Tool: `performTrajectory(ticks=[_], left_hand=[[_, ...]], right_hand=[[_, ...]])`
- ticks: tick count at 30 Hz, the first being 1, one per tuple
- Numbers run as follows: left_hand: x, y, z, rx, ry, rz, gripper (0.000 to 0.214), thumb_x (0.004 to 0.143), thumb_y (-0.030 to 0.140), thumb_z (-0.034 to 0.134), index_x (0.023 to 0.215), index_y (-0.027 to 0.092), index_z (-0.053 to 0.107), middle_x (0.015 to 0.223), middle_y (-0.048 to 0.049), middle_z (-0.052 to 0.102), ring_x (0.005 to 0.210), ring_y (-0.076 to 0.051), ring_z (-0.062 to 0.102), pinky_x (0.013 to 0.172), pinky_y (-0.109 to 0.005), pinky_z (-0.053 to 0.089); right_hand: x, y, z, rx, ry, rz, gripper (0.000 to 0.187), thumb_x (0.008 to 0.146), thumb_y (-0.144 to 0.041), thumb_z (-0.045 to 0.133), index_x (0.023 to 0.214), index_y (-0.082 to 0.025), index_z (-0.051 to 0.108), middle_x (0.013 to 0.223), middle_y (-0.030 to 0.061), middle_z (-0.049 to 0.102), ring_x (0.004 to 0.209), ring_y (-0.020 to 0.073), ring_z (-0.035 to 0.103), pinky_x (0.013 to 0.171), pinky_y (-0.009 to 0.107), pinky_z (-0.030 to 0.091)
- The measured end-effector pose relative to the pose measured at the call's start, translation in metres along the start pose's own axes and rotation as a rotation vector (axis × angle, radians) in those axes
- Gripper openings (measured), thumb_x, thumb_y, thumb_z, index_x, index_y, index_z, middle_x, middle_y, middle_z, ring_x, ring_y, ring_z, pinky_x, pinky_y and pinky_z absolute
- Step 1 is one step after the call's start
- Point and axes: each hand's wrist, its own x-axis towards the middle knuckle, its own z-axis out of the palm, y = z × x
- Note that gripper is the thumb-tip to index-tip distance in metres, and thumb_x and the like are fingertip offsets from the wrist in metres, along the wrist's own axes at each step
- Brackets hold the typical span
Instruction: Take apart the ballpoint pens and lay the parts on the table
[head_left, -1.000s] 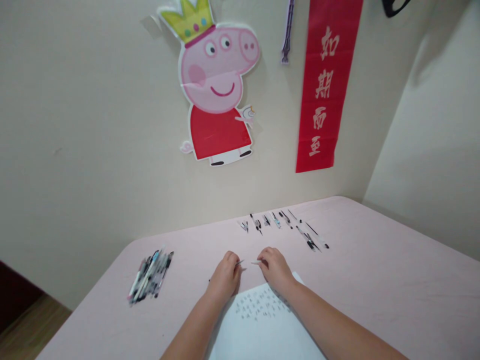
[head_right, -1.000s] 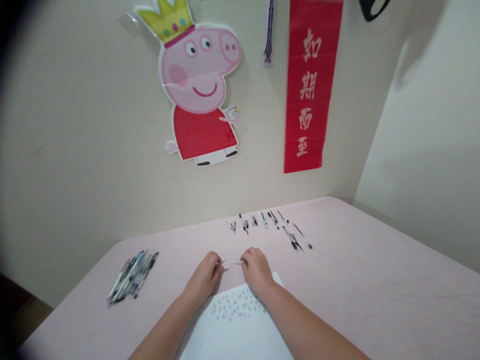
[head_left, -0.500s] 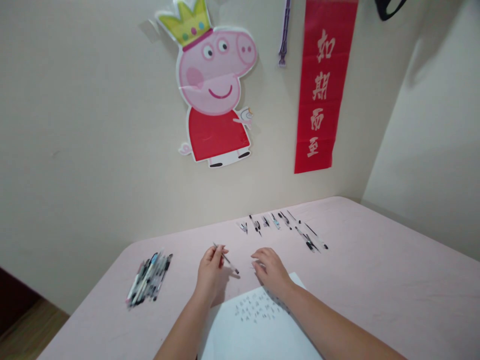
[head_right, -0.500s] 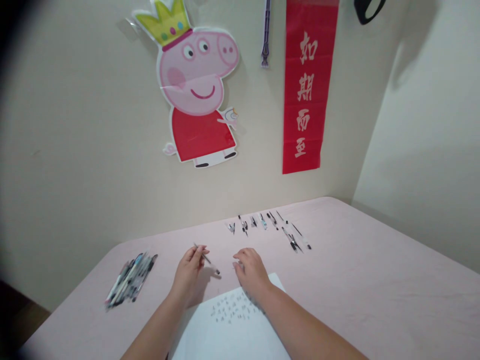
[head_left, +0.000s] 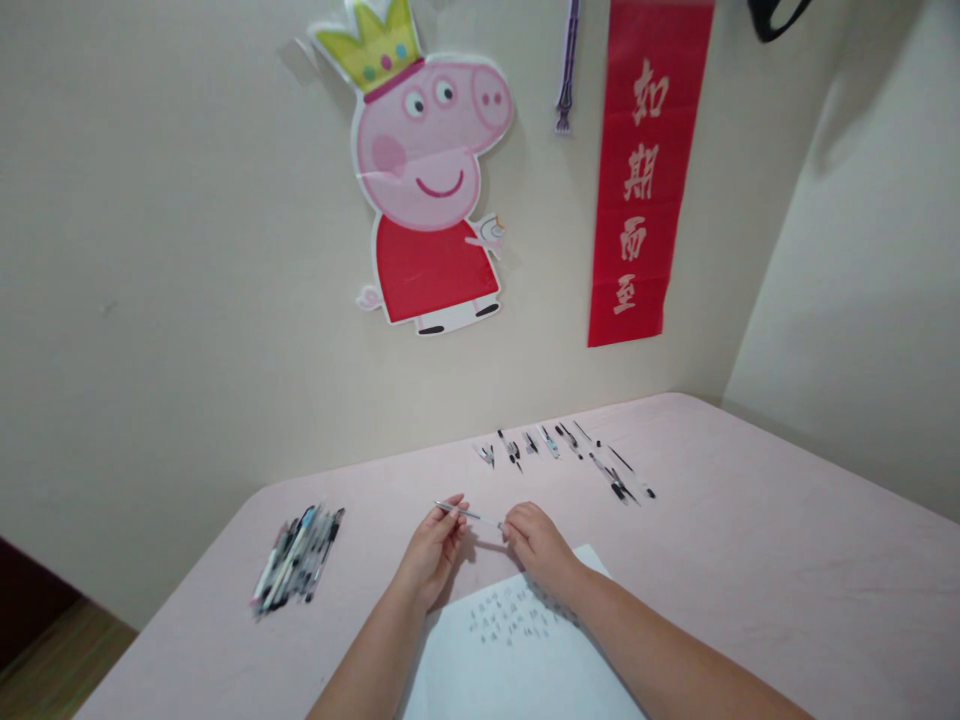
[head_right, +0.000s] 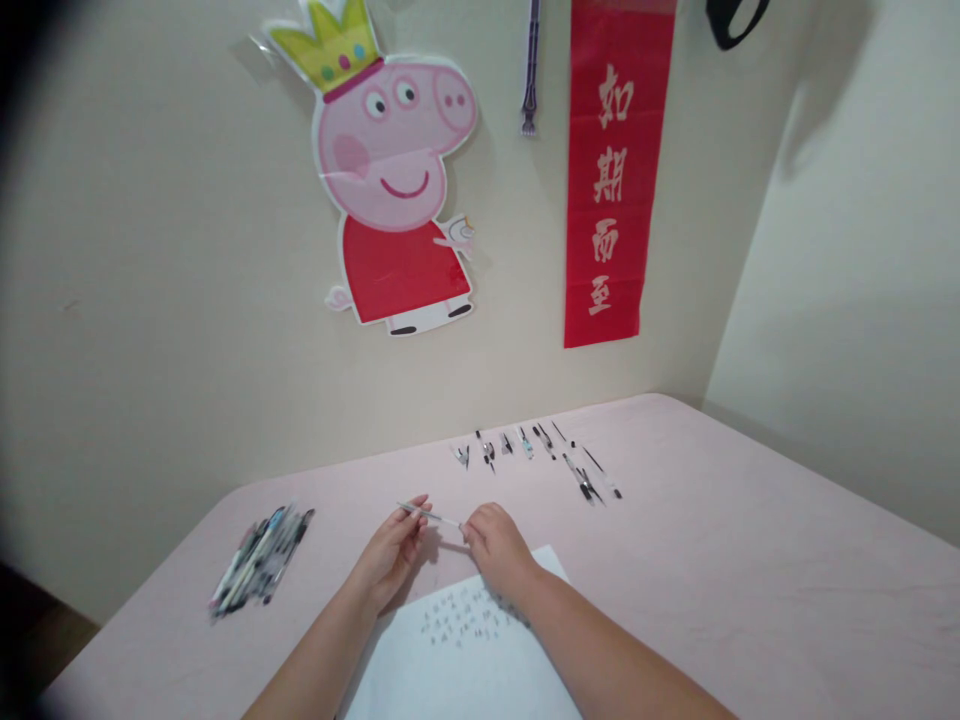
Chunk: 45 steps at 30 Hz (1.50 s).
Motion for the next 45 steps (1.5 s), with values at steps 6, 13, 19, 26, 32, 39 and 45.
performTrajectory(ticks=[6,13,19,26,32,39,45], left_hand=[[0.002,0.000,0.000,-0.016,0.058,0.004,0.017,0.085,-0.001,0.051,0.086,0.010,0.064,0.079,-0.0037,0.069,0.052,-0.002,0.061,0.053,-0.009,0.053],[0.004,-0.003,-0.001,-0.032,0.073,0.025,0.019,0.087,0.001,0.049,0.078,0.010,0.063,0.073,-0.0023,0.068,0.050,-0.002,0.060,0.051,-0.009,0.053],[0.004,-0.006,-0.002,-0.026,0.056,0.018,0.015,0.086,0.002,0.052,0.077,0.009,0.062,0.073,-0.0038,0.069,0.050,-0.004,0.061,0.051,-0.010,0.054],[0.005,-0.006,-0.002,-0.029,0.060,0.021,0.019,0.087,0.001,0.049,0.077,0.009,0.062,0.071,-0.0042,0.069,0.049,-0.003,0.061,0.051,-0.010,0.054],[0.005,-0.006,-0.002,-0.031,0.062,0.022,0.017,0.086,0.002,0.051,0.076,0.009,0.062,0.071,-0.0043,0.069,0.049,-0.004,0.061,0.051,-0.010,0.054],[0.007,-0.007,-0.003,-0.041,0.074,0.034,0.019,0.086,0.000,0.050,0.075,0.009,0.062,0.069,-0.0037,0.068,0.048,-0.004,0.061,0.050,-0.010,0.053],[0.008,-0.008,-0.004,-0.038,0.068,0.029,0.018,0.086,0.000,0.050,0.074,0.010,0.061,0.070,-0.0037,0.069,0.050,-0.004,0.061,0.051,-0.010,0.053]], right_hand=[[0.000,0.000,0.000,0.033,0.030,0.030,0.019,0.088,-0.017,0.049,0.071,-0.019,0.057,0.075,0.0032,0.058,0.080,0.0184,0.051,0.076,0.031,0.038],[0.000,0.003,0.002,0.066,0.045,0.077,0.005,0.083,-0.021,0.057,0.078,-0.019,0.057,0.081,0.0032,0.059,0.083,0.0187,0.051,0.077,0.032,0.040],[0.001,0.009,0.006,0.045,0.035,0.004,0.031,0.093,-0.020,0.041,0.067,-0.018,0.057,0.072,0.0034,0.057,0.078,0.0181,0.051,0.076,0.032,0.038],[0.000,0.010,0.008,0.069,0.133,0.078,0.007,0.078,-0.017,0.064,0.078,-0.019,0.057,0.082,0.0032,0.058,0.084,0.0198,0.051,0.076,0.032,0.039],[0.001,0.011,0.007,0.089,0.086,0.018,0.031,0.093,-0.021,0.041,0.067,-0.019,0.058,0.077,0.0043,0.059,0.082,0.0189,0.053,0.078,0.033,0.039],[0.000,0.012,0.008,0.105,0.162,0.038,0.006,0.079,-0.015,0.059,0.079,-0.020,0.057,0.084,0.0039,0.059,0.085,0.0199,0.052,0.078,0.034,0.041],[0.001,0.011,0.007,0.109,0.096,0.012,0.022,0.090,-0.021,0.046,0.074,-0.020,0.061,0.083,0.0050,0.062,0.085,0.0193,0.054,0.080,0.035,0.041]])
